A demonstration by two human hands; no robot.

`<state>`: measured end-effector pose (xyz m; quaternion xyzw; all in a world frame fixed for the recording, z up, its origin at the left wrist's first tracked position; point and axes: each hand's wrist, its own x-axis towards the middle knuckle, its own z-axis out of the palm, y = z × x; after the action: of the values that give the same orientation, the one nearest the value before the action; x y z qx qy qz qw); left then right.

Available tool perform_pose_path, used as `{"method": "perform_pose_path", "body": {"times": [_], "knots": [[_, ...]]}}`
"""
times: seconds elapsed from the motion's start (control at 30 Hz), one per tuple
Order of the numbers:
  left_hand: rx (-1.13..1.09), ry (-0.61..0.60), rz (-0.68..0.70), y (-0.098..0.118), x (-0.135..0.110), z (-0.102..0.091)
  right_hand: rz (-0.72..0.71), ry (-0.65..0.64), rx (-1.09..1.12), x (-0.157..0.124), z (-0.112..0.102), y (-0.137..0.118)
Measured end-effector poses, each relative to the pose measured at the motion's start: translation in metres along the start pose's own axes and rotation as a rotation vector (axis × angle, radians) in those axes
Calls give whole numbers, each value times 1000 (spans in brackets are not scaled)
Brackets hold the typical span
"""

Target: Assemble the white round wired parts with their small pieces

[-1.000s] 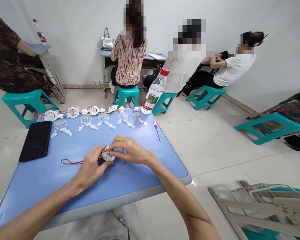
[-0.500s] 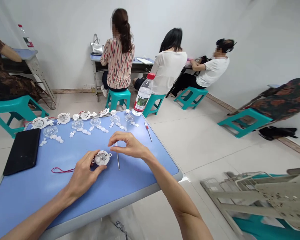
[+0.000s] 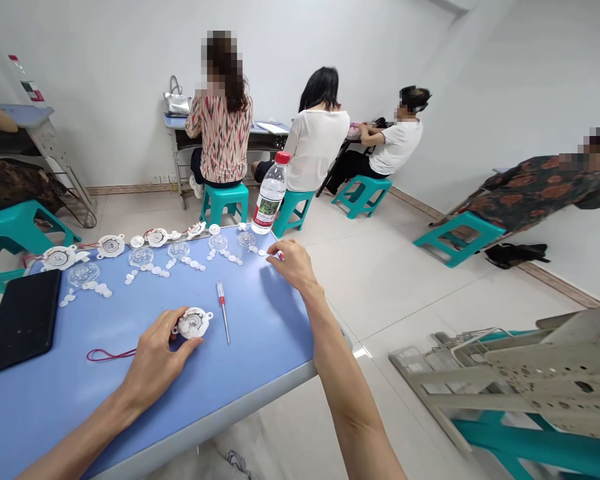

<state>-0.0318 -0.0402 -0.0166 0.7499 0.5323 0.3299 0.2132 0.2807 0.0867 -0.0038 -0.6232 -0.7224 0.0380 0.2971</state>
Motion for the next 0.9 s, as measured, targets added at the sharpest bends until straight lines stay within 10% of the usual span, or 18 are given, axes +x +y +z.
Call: {"method": "perform_pose_path", "body": {"times": [0.9], "knots": [[-14,-13,5,-1,-1,0,80,-33,-105,13,23,8]]}}
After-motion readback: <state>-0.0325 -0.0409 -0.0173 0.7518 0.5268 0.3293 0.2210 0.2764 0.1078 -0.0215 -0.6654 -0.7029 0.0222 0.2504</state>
